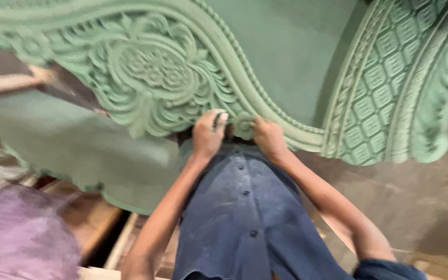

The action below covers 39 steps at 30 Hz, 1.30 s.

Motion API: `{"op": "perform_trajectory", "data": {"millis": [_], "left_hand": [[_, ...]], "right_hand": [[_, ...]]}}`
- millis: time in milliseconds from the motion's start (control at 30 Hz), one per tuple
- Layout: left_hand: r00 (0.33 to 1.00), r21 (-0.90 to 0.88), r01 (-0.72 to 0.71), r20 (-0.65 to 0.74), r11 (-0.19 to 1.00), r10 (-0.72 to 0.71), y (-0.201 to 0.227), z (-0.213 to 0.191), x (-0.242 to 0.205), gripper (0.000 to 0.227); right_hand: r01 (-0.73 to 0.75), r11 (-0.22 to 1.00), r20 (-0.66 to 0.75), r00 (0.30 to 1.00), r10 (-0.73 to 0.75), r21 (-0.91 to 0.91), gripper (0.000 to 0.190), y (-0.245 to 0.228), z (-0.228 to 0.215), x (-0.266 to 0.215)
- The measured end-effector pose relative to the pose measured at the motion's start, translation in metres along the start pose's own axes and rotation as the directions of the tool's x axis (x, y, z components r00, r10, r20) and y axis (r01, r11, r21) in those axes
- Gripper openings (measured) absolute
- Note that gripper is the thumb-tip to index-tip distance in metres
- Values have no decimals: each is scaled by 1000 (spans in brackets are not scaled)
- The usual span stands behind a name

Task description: The person sands the surface of a large, light green decorative panel with intricate floral and geometric carvings using a small sanding block. They move the block across the raised patterns and edges to smooth the surface.

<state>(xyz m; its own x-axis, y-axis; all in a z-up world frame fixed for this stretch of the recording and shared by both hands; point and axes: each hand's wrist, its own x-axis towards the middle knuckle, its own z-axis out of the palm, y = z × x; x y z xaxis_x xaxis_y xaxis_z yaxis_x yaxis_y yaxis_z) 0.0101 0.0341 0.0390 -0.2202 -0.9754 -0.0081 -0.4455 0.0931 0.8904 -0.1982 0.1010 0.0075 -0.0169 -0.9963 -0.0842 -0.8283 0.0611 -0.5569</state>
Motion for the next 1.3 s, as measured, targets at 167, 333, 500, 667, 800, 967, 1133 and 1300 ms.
{"op": "perform_trajectory", "data": {"millis": [167,333,500,667,800,967,1133,1300], "left_hand": [[955,-101,186,-216,977,-204,7,16,-44,22],[893,-169,303,-292,938,-342,21,36,-82,23],[831,-226,365,-357,903,-426,33,53,-111,22],[788,-392,384,-333,836,-518,33,85,-120,27],[757,-851,239,-138,468,-639,14,108,-99,31],[663,-391,629,-182,672,-726,-2,125,-94,39],[731,41,607,-420,794,-538,-2,114,-81,35],[720,154,671,-367,725,-589,12,105,-64,41]], "right_hand": [[428,894,160,881,-446,133,8,10,-8,45],[246,969,183,951,-249,40,12,7,-24,25],[417,907,181,889,-420,59,9,-8,-30,38],[356,930,290,884,-366,90,18,-13,-33,51],[-50,876,307,945,-113,479,18,-17,-18,16],[153,971,174,967,-186,185,26,1,-18,-17],[-94,916,165,986,31,391,22,16,-43,-6],[20,935,-13,1000,-16,355,18,19,-51,-3]]}}
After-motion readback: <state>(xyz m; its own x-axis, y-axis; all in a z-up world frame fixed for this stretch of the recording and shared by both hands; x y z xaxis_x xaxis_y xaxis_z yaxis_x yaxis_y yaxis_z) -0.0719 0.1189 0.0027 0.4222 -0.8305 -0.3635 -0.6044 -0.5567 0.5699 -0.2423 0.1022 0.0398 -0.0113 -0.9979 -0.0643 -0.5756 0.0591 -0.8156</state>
